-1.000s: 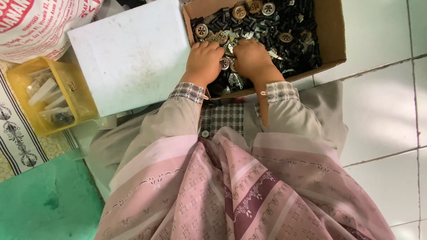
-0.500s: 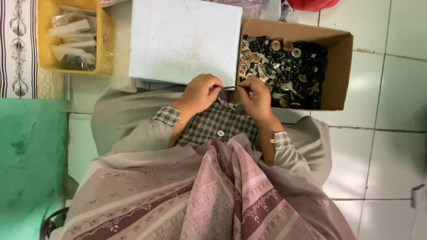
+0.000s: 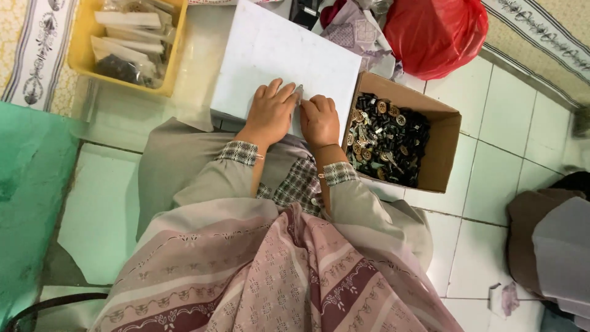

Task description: The person sorts through metal buckle components in a box and places selected pieces into a clear plastic bag.

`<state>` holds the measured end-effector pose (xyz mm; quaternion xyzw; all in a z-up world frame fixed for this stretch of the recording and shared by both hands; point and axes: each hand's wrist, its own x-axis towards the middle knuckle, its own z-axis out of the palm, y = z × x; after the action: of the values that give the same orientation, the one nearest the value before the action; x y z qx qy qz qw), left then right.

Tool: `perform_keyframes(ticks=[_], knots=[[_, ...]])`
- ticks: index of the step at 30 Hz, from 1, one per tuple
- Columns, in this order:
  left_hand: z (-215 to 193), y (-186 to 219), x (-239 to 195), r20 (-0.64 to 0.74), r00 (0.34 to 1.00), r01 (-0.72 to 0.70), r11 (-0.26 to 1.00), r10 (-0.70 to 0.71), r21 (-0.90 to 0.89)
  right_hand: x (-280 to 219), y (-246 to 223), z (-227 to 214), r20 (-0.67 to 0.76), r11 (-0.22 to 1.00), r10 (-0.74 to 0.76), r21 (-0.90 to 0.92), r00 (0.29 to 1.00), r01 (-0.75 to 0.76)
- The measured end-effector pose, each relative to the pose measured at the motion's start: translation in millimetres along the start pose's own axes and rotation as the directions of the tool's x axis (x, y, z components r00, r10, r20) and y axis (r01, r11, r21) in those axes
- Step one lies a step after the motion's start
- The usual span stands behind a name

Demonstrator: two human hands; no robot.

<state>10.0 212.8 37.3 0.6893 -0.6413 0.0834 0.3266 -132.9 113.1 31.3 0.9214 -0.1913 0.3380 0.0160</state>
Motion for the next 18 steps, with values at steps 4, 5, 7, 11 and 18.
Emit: perform_keyframes(ticks=[4,5,7,11,18], knots=[[25.5,-0.7,1.0,0.034,0.999,0.004,1.0,-0.005,0.026,-15.4,-5.7,11.3,0.083,0.994,0.093,-0.059,0.992,-0.089],[34.8,-2.6,1.6,0.044,0.999,0.014,0.999,-0.016,0.041,-17.0,-6.1,13.1,0.132,0.984,0.168,-0.078,0.977,-0.158],[24.8,-0.6,5.1,0.053,0.999,0.002,0.999,-0.004,0.039,-19.0,-6.0,14.4,0.181,0.977,0.204,-0.102,0.962,-0.188],[18.0,7.9,3.7,0.217,0.97,0.094,0.991,-0.112,0.091,1.5,-18.6,-10.3,0.279,0.962,0.259,0.01,0.925,-0.273],[10.4,28.2,-2.0,0.156,0.988,-0.016,0.998,0.007,0.061,-42.4,0.6,-26.2,0.382,0.911,0.346,0.081,0.857,-0.404]])
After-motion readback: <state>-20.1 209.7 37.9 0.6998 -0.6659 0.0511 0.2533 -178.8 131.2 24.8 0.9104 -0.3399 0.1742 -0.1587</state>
